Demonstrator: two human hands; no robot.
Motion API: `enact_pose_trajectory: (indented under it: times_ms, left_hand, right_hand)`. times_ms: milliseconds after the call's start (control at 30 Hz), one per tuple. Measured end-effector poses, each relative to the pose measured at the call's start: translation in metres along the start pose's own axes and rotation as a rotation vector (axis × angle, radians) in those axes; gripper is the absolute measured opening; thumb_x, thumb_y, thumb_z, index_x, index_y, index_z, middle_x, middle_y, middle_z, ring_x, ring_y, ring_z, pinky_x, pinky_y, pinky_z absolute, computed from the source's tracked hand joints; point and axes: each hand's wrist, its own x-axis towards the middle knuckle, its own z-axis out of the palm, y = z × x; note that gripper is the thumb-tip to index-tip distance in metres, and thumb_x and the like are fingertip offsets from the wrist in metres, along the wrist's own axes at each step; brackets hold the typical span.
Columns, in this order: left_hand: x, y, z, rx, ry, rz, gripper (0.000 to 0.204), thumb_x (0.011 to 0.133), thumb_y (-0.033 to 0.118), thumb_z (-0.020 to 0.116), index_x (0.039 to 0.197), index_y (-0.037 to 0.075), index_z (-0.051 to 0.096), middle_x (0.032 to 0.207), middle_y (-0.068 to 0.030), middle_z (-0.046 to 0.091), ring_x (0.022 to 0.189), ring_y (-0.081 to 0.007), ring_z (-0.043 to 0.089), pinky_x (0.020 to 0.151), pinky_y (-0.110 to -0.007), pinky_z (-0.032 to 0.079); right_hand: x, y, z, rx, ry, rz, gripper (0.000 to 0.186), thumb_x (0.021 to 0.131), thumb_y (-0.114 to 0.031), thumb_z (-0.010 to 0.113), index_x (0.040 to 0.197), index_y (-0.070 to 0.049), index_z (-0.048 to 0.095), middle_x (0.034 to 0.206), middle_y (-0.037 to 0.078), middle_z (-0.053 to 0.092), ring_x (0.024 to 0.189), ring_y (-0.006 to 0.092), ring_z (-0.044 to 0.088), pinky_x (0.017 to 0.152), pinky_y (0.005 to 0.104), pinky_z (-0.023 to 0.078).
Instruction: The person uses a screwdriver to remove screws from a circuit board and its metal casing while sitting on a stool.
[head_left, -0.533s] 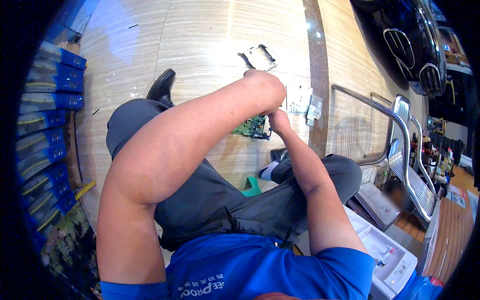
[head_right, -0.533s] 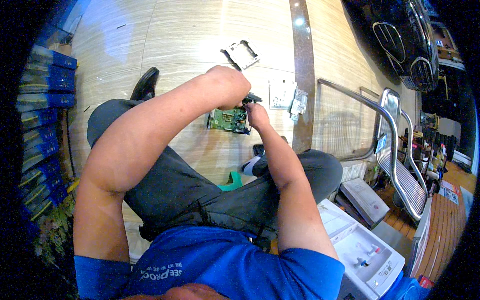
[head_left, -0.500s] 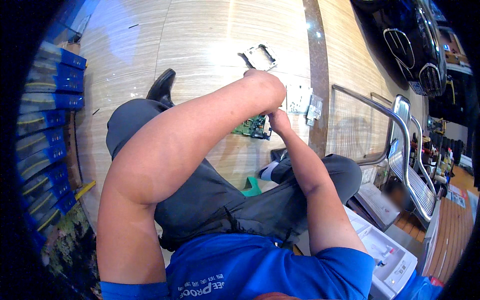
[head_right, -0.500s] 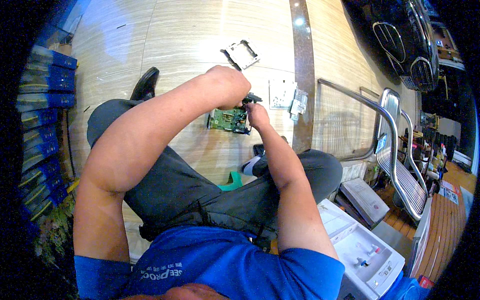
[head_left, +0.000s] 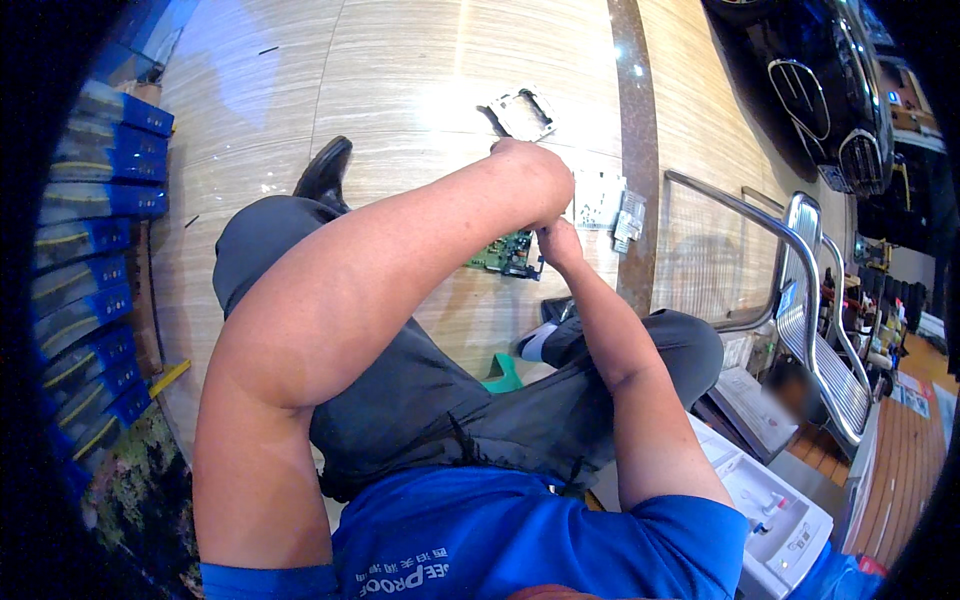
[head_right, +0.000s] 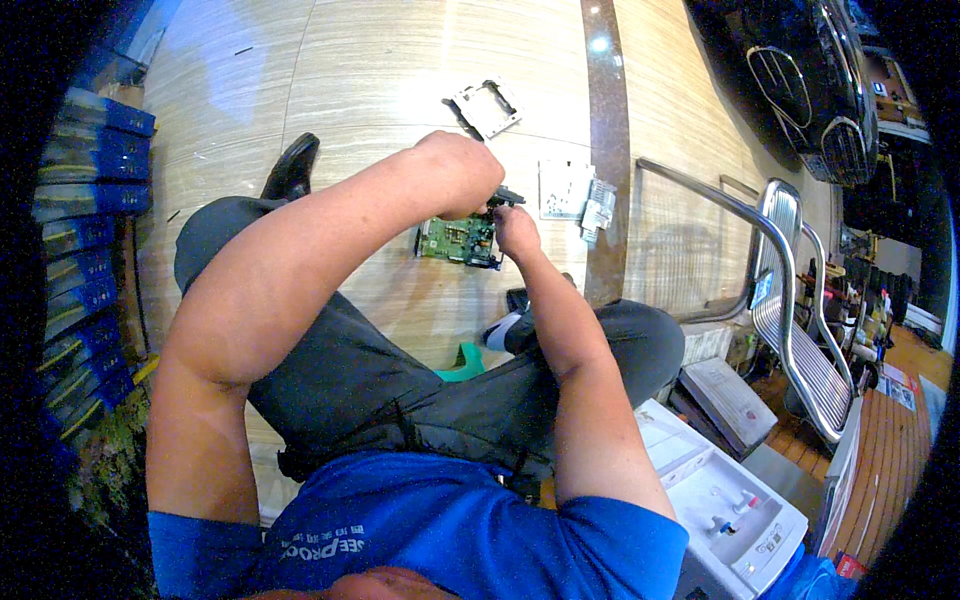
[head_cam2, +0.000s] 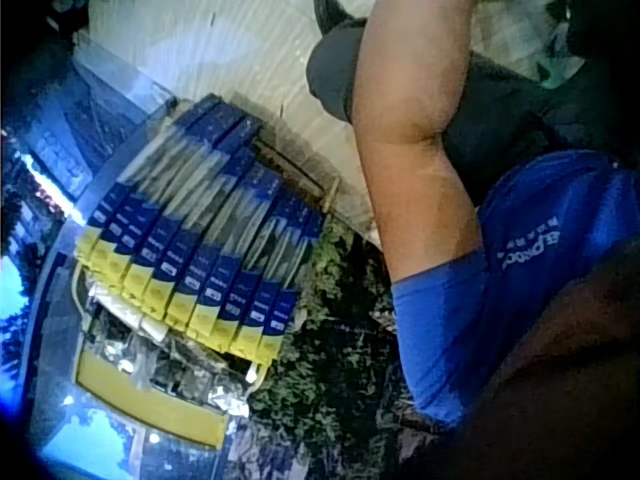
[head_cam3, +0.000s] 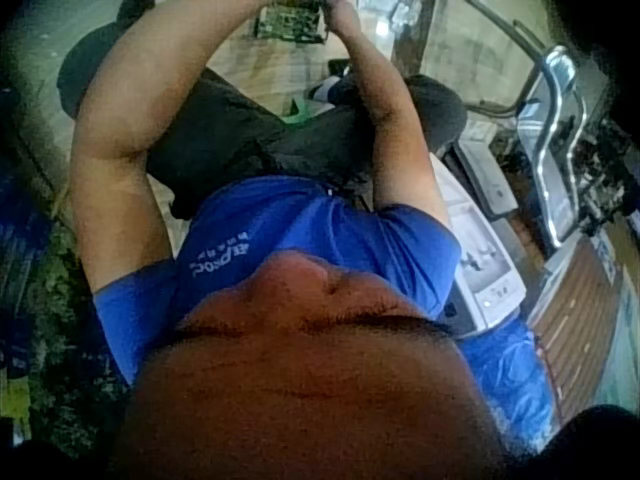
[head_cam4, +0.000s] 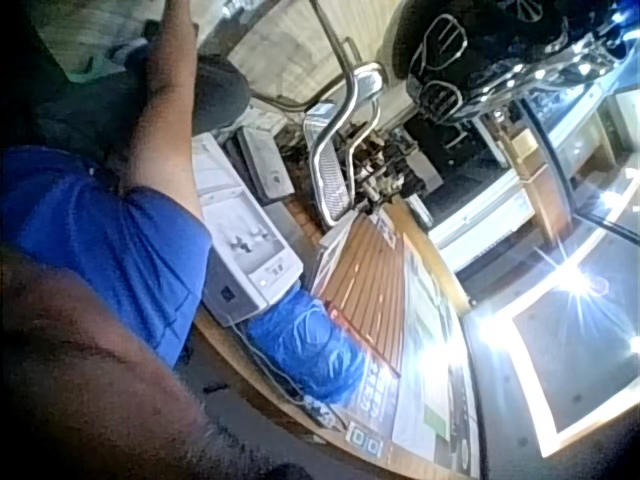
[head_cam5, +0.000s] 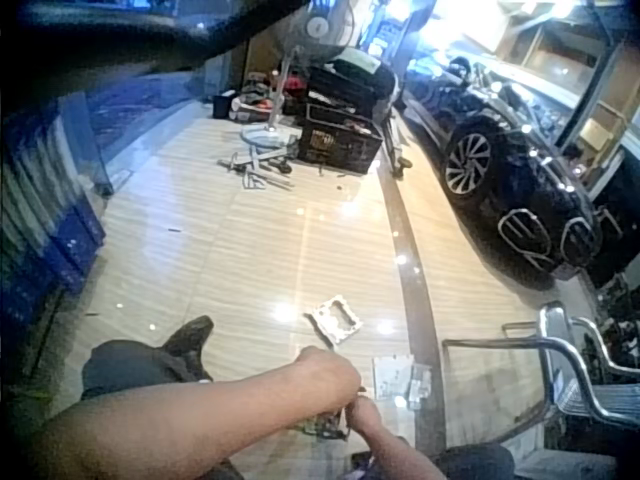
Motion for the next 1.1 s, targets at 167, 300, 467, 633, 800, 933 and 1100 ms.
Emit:
enact_pose_trajectory:
  times_ms: [167, 300, 467, 633, 800, 933, 1100]
  left_hand:
    - [-0.001, 0.0, -0.001, 0.009, -0.018, -0.009, 0.026, 0.086, 0.026, 0.073, 0.102, 0.006, 0.075, 0.102, -0.0142, 0.074, 0.098, -0.0283, 0.071, 0.081, -0.043, 0.057]
    - [0.0, 0.0, 0.0, 0.003, -0.004, 0.004, 0.025, 0.085, 0.025, 0.073, 0.101, 0.006, 0.075, 0.102, -0.0143, 0.074, 0.098, -0.0281, 0.071, 0.081, -0.042, 0.057]
    - [0.0, -0.001, -0.001, 0.014, -0.019, 0.005, 0.026, 0.085, 0.026, 0.073, 0.101, 0.006, 0.075, 0.102, -0.0141, 0.074, 0.097, -0.0281, 0.071, 0.08, -0.043, 0.058]
    - [0.0, 0.001, -0.003, -0.013, -0.036, -0.014, 0.026, 0.086, 0.027, 0.073, 0.101, 0.006, 0.075, 0.101, -0.014, 0.074, 0.096, -0.0282, 0.071, 0.079, -0.043, 0.058]
    - [0.0, 0.001, -0.003, -0.01, -0.033, -0.007, 0.027, 0.086, 0.029, 0.073, 0.102, 0.006, 0.075, 0.102, -0.0141, 0.074, 0.097, -0.0293, 0.071, 0.079, -0.044, 0.057]
    - [-0.001, 0.0, -0.002, -0.019, -0.003, -0.007, 0.027, 0.086, 0.029, 0.073, 0.102, 0.006, 0.075, 0.102, -0.0146, 0.074, 0.097, -0.03, 0.071, 0.079, -0.044, 0.057]
    - [0.001, -0.001, 0.0, -0.009, -0.013, -0.01, 0.027, 0.087, 0.028, 0.072, 0.102, 0.005, 0.075, 0.102, -0.0151, 0.073, 0.097, -0.0301, 0.071, 0.08, -0.044, 0.057]
  right_hand:
    - [0.003, -0.002, 0.0, 0.038, -0.029, -0.03, 0.018, 0.091, -0.017, 0.057, 0.097, -0.004, 0.068, 0.095, 0.026, 0.068, 0.091, 0.0428, 0.066, 0.08, 0.0505, 0.054]
    - [0.003, -0.004, -0.006, 0.004, -0.049, 0.118, 0.023, 0.091, -0.022, 0.061, 0.096, 0.0, 0.066, 0.093, 0.025, 0.069, 0.09, 0.0413, 0.067, 0.08, 0.0501, 0.054]
    - [0.003, -0.009, -0.012, -0.038, -0.113, 0.161, 0.023, 0.091, -0.023, 0.061, 0.097, -0.001, 0.064, 0.089, 0.024, 0.07, 0.088, 0.0397, 0.068, 0.078, 0.0501, 0.054]
    - [0.0, -0.01, -0.009, -0.081, -0.038, 0.083, 0.018, 0.09, -0.013, 0.052, 0.097, -0.004, 0.066, 0.088, 0.023, 0.069, 0.088, 0.0403, 0.068, 0.078, 0.0508, 0.054]
    - [0.0, -0.007, -0.005, -0.029, -0.005, 0.006, 0.023, 0.089, -0.01, 0.05, 0.102, -0.008, 0.069, 0.089, 0.024, 0.069, 0.088, 0.0419, 0.067, 0.079, 0.0512, 0.053]
    - [0.0, -0.006, -0.002, 0.075, -0.004, -0.079, 0.023, 0.089, -0.012, 0.054, 0.105, -0.009, 0.07, 0.091, 0.025, 0.069, 0.088, 0.0434, 0.066, 0.08, 0.0511, 0.053]
    - [0.002, -0.004, -0.003, 0.052, -0.002, 0.005, 0.022, 0.092, -0.023, 0.06, 0.099, -0.004, 0.068, 0.09, 0.024, 0.069, 0.087, 0.0427, 0.066, 0.08, 0.0498, 0.053]
